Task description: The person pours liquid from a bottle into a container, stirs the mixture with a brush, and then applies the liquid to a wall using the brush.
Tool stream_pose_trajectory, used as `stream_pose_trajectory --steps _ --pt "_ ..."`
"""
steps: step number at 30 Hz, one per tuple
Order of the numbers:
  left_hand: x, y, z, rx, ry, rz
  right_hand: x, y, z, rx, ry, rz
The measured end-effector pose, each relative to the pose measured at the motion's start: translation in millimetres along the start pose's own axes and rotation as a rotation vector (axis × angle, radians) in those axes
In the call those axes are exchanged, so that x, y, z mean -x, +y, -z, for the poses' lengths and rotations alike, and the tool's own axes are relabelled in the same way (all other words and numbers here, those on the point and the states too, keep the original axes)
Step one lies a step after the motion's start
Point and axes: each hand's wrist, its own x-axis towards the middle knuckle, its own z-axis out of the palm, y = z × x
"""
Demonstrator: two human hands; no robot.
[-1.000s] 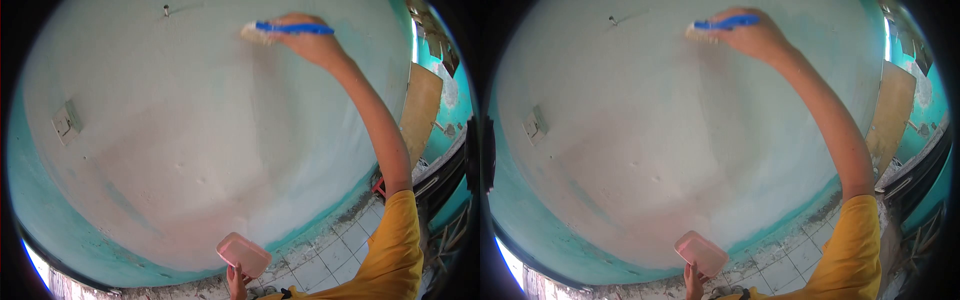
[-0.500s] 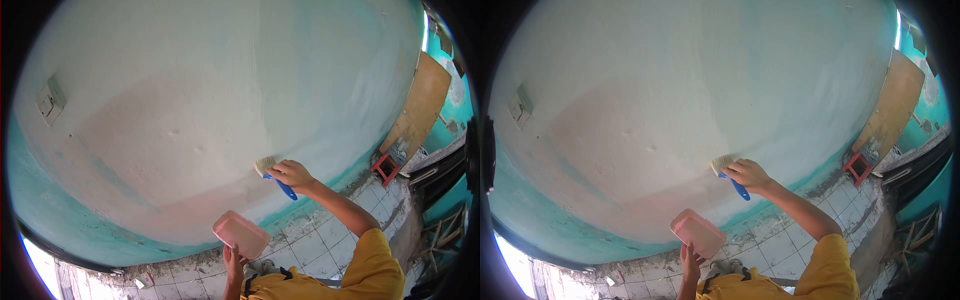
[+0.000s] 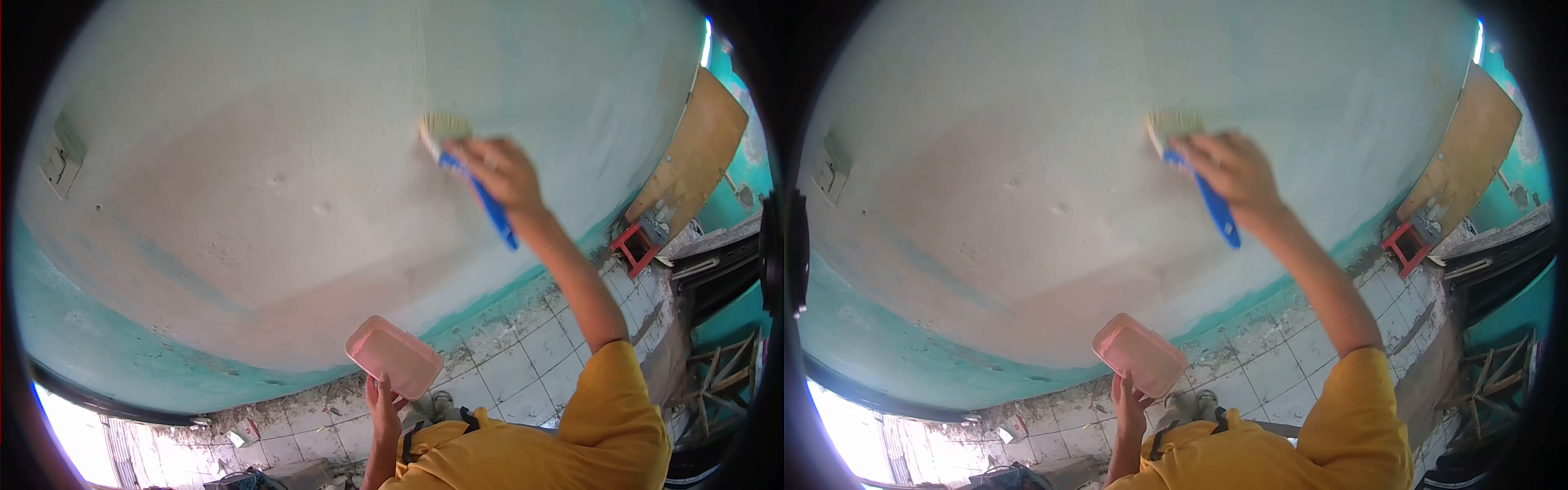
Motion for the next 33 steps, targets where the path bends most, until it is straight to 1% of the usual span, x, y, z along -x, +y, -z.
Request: stream_pose_trajectory --steps 2,4,5,7,8,9,11,13,15,16,17,19,21,23,24,25,27,28,29,31,33 --pt "1.4 4.6 0.6 -0.008 0.007 -0.001 59.6 -22.9 -23.9 -0.082 -0.128 -0.023" --pt "2.5 8.4 0.1 -0.017 0.025 0.002 111.9 -47.5 -34.2 -0.194 -0.338 -0.099" --pt "2.6 8.3 1.3 -0.020 0.028 0.003 128.9 -53.2 -38.1 -0.196 -0.338 -0.103" --pt "0.6 7.7 3.2 -0.031 0.036 -0.009 150.8 -57.4 -41.2 -0.289 -0.542 -0.091" --pt "0.3 9.2 3.0 -0.035 0.034 -0.012 154.7 -48.2 -44.2 -0.336 -0.525 -0.076" --pt "0.4 10.8 2.5 -0.031 0.026 -0.018 142.4 -38.4 -45.0 -0.334 -0.522 -0.078" --pt "3.2 11.2 3.1 -0.037 0.017 -0.015 97.4 -16.4 -33.9 -0.227 -0.540 -0.020" --pt "2.8 11.9 0.5 -0.036 0.008 -0.018 39.7 4.9 -16.5 -0.223 -0.262 0.017" --pt "4.3 13.0 -1.7 -0.033 0.007 -0.014 -3.8 6.9 9.3 -0.147 -0.117 -0.030" --pt "5.2 12.8 -2.1 -0.024 0.006 -0.010 -13.1 4.7 13.0 -0.133 -0.019 -0.067" --pt "4.9 10.7 -1.1 -0.025 0.008 -0.009 -13.0 2.3 10.3 -0.135 -0.020 -0.069" --pt "3.0 5.2 1.4 0.004 0.029 0.002 -6.6 -4.0 3.1 -0.042 0.091 -0.073" --pt "5.1 5.0 0.7 0.000 0.028 0.007 33.6 -21.9 -11.4 -0.015 -0.049 -0.057" --pt "5.0 5.2 0.8 -0.001 0.027 0.008 94.0 -41.7 -37.4 -0.147 -0.193 -0.095" --pt "4.8 4.9 1.7 -0.014 0.028 0.005 115.9 -54.5 -37.3 -0.178 -0.326 -0.127" --pt "5.0 3.9 1.5 -0.025 0.030 0.002 134.3 -58.0 -40.9 -0.180 -0.327 -0.122" --pt "6.1 4.2 2.8 -0.030 0.028 0.002 157.7 -62.3 -43.2 -0.306 -0.647 -0.133" --pt "5.3 5.2 3.7 -0.037 0.023 -0.002 157.5 -54.2 -47.1 -0.387 -0.678 -0.139" --pt "4.7 5.6 4.3 -0.038 0.024 -0.005 154.8 -41.7 -53.1 -0.389 -0.675 -0.139" --pt "4.8 5.1 5.8 -0.046 0.013 -0.002 107.5 -20.1 -40.3 -0.317 -0.571 -0.069" --pt "4.2 3.9 6.2 -0.035 0.023 0.007 54.7 -8.6 -24.3 -0.202 -0.264 -0.026"
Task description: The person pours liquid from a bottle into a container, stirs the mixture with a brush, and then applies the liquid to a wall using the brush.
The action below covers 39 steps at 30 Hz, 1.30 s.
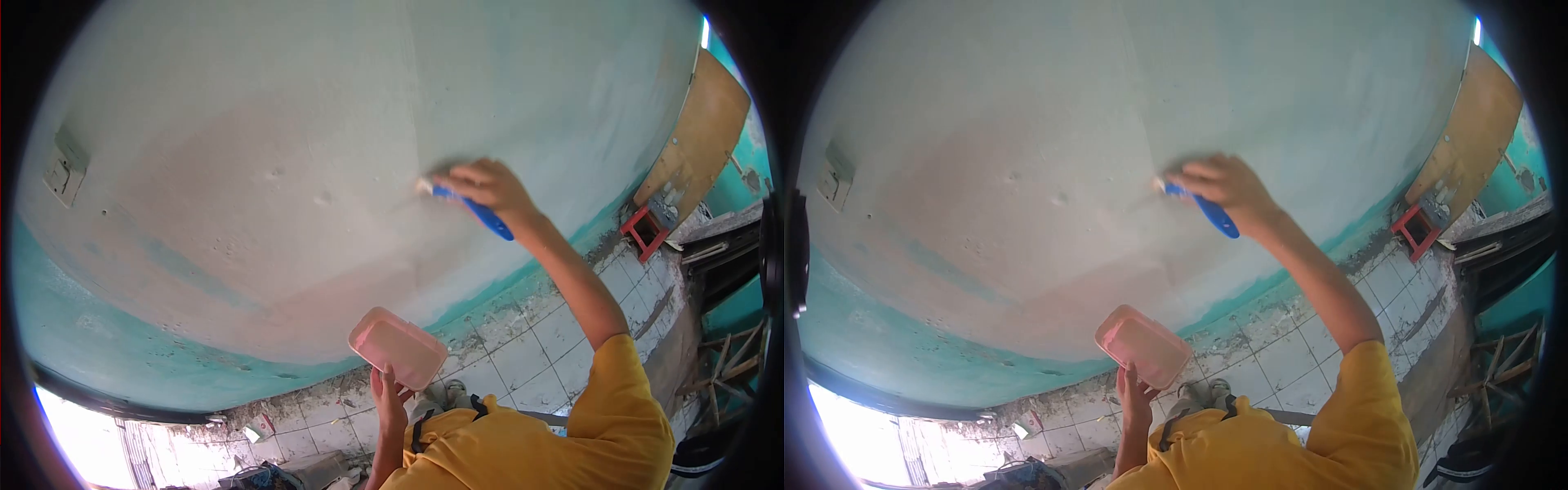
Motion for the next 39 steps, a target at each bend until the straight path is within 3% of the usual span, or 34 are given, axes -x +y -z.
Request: stream_pose_trajectory --steps 1,3,6,13,14,16,18,22,23,26,31,33,37,39 --pt "-0.5 -0.3 -0.2 0.017 0.012 0.008 -19.0 -1.8 15.5 -0.001 0.002 -0.006" --pt "0.7 0.5 -2.2 0.002 0.009 0.005 -42.0 -6.8 35.5 0.074 0.321 -0.011" --pt "0.7 -1.4 -1.7 -0.006 0.005 0.003 -28.0 -12.0 21.8 0.105 0.318 -0.060" --pt "1.9 -1.3 0.6 0.024 -0.011 -0.015 123.0 -57.9 -85.9 -0.074 -0.128 -0.148" --pt "2.5 0.2 0.6 0.021 -0.011 -0.018 131.7 -58.8 -89.3 -0.094 -0.249 -0.153" --pt "3.5 3.7 -0.6 -0.002 -0.009 -0.020 123.9 -48.5 -84.0 -0.157 -0.280 -0.172" --pt "4.8 5.6 -2.6 0.002 0.002 -0.020 101.2 -24.3 -73.8 -0.085 -0.210 -0.028" --pt "3.9 5.1 -4.5 -0.001 0.016 -0.013 3.6 -9.0 -0.2 -0.051 0.128 -0.043" --pt "3.7 4.5 -4.4 -0.003 0.018 -0.010 -2.9 -11.7 4.2 0.036 0.261 -0.058" --pt "3.2 1.3 -5.4 0.016 0.017 -0.006 0.3 -27.7 -0.6 0.130 0.350 -0.095" --pt "9.6 -0.1 -9.6 0.058 0.037 -0.006 103.3 -55.3 -79.2 0.049 0.108 -0.144" --pt "9.7 -1.7 -8.3 0.051 0.033 -0.017 140.9 -64.5 -97.2 -0.096 -0.236 -0.193" --pt "9.2 0.7 -5.1 0.026 0.010 -0.019 138.4 -39.6 -92.1 -0.202 -0.363 -0.120" --pt "9.2 2.6 -3.9 0.023 0.011 -0.019 95.1 -16.1 -67.1 -0.093 -0.153 -0.042"
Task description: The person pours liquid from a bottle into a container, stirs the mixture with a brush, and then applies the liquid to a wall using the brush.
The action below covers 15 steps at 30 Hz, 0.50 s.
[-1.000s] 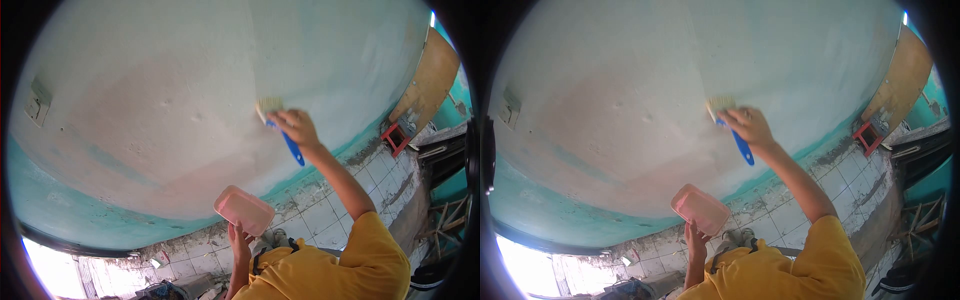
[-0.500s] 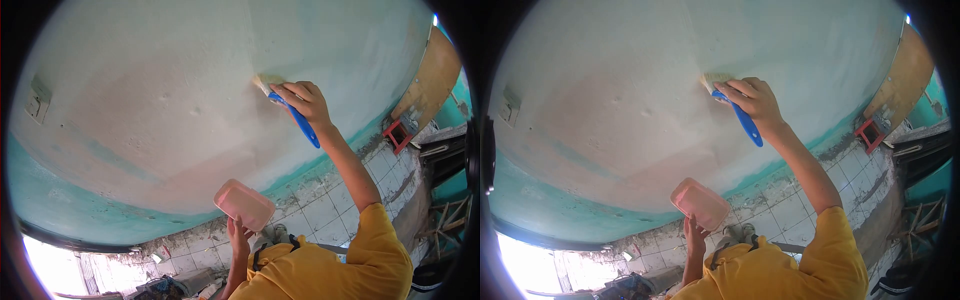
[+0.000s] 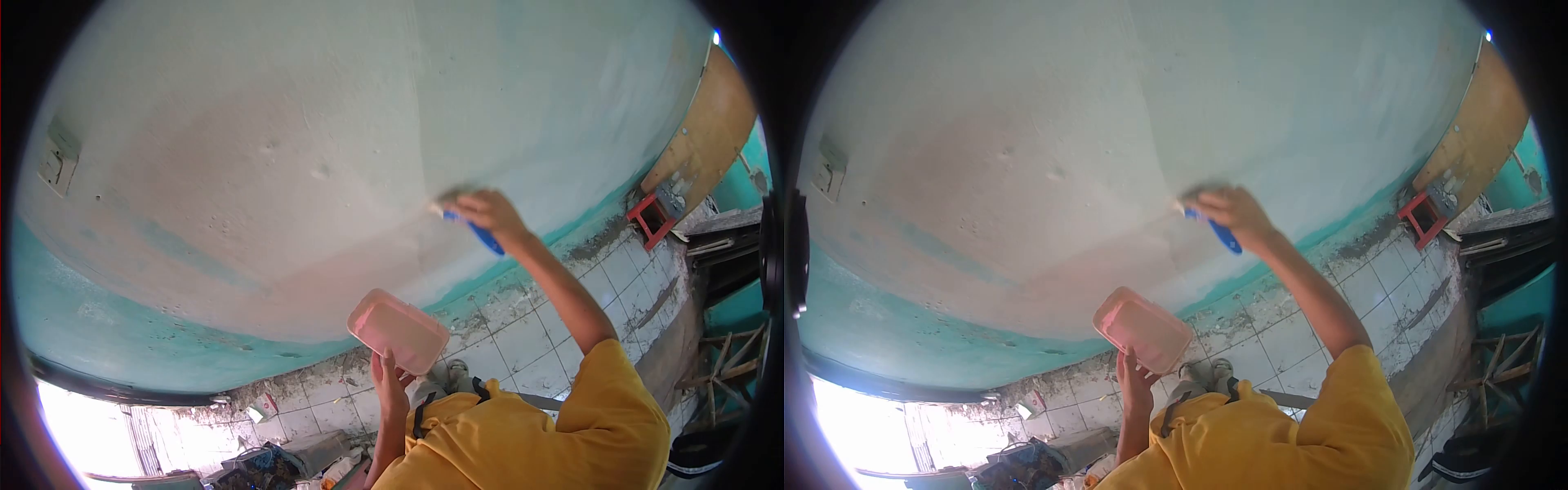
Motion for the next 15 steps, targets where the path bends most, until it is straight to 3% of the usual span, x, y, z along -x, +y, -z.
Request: stream_pose_trajectory --steps 3,5,6,12,15 --pt "-0.6 0.0 -0.8 -0.004 0.018 0.000 -44.6 -0.5 54.0 0.120 0.130 -0.012" --pt "-2.2 -1.6 -1.4 -0.005 0.033 0.003 -61.8 -11.7 71.0 0.178 0.483 -0.058" --pt "-2.8 -2.6 -1.3 -0.003 0.022 -0.006 -59.6 -15.3 67.2 0.189 0.530 -0.092" --pt "-1.0 -3.5 -2.6 0.019 0.006 -0.001 29.7 -31.1 -34.0 -0.010 0.151 -0.164" --pt "0.3 -4.0 -2.0 0.010 -0.001 0.001 56.2 -37.8 -46.9 -0.105 -0.021 -0.181"
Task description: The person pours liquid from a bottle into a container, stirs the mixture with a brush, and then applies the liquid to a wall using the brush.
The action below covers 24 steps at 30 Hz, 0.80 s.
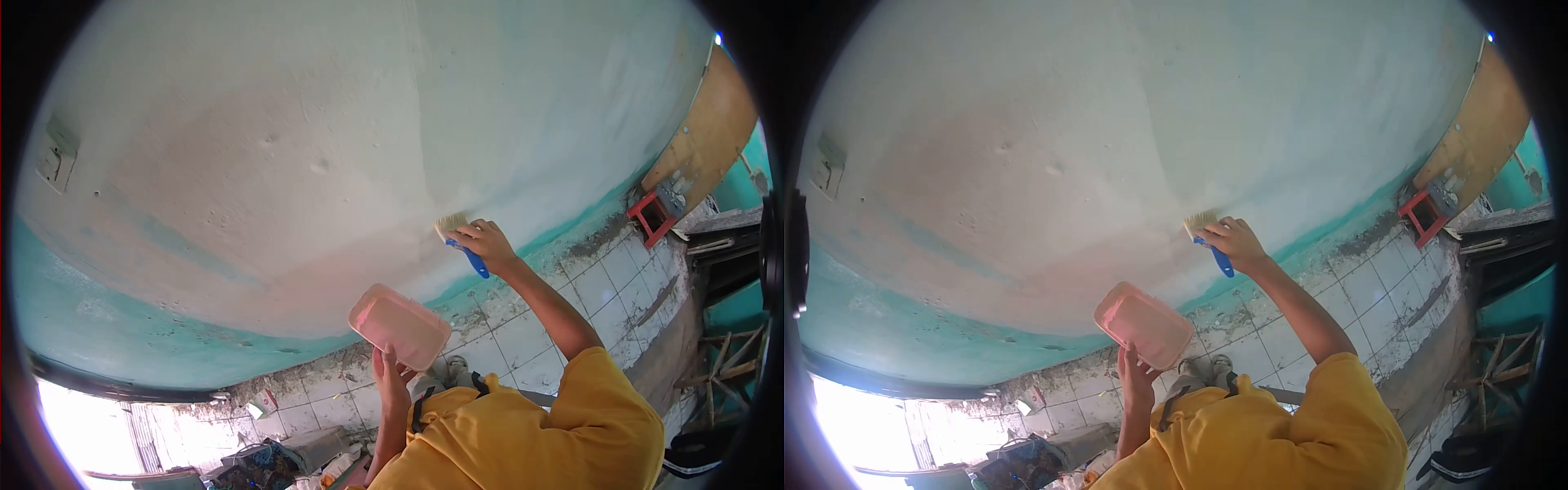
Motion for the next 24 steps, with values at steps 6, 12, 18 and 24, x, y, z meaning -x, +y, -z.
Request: stream_pose_trajectory --steps 6,12,18,24 --pt "-5.5 -0.9 2.7 -0.013 -0.010 0.011 -57.0 21.1 54.5 0.129 0.155 0.093" --pt "-5.9 0.8 -2.3 -0.011 -0.001 0.009 -92.2 -2.8 86.7 0.227 0.607 0.056" --pt "-1.8 4.7 -4.6 -0.064 0.004 0.015 -8.0 -0.1 1.0 0.082 0.164 -0.005" --pt "-1.9 7.2 -1.5 -0.070 -0.003 0.008 19.8 0.7 -12.3 -0.256 0.133 -0.126"
